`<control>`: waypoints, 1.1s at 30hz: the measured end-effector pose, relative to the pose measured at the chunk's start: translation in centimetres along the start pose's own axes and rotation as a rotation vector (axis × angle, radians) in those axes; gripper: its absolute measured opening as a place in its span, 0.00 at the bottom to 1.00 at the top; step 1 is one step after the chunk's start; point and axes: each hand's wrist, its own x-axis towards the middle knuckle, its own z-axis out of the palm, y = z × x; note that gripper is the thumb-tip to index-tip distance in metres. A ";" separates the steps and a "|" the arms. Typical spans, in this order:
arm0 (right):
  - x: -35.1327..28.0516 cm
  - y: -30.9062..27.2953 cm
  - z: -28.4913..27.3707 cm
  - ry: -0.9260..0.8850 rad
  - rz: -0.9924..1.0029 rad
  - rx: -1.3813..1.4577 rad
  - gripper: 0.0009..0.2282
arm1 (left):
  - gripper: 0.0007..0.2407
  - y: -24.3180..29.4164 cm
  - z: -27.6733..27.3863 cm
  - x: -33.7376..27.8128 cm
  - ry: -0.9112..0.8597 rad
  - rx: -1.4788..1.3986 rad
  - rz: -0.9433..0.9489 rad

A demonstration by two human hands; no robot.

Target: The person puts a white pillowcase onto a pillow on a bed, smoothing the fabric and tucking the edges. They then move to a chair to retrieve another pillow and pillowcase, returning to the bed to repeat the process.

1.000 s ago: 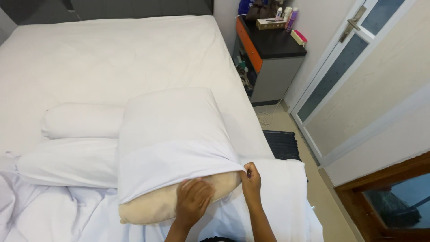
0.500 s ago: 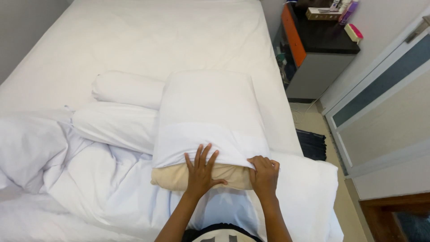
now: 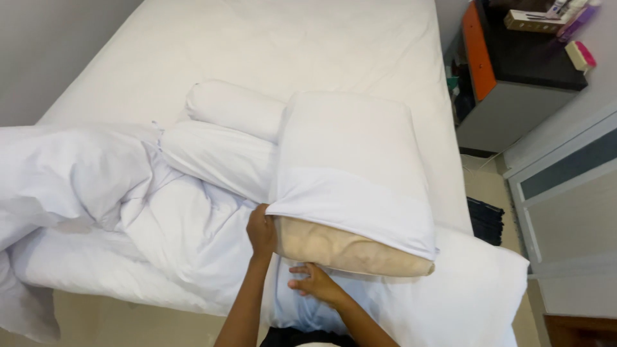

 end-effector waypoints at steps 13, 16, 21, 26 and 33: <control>17.2 8.0 -3.0 0.559 -0.127 1.299 0.07 | 0.07 2.0 -4.1 -0.6 -0.526 -0.011 0.261; 7.4 -1.0 2.8 0.620 -0.101 1.164 0.17 | 0.15 0.1 -5.1 -1.1 -0.474 0.047 0.312; -2.7 -4.4 3.8 0.298 -0.028 0.365 0.17 | 0.23 6.9 -6.9 3.2 -0.214 0.155 0.693; -3.1 -4.3 0.7 0.542 -0.584 1.100 0.25 | 0.08 9.3 -5.0 2.6 -0.273 -0.101 0.871; -0.3 -4.7 -0.9 0.888 -0.720 1.294 0.12 | 0.01 6.9 -5.4 1.4 -0.557 -0.337 0.899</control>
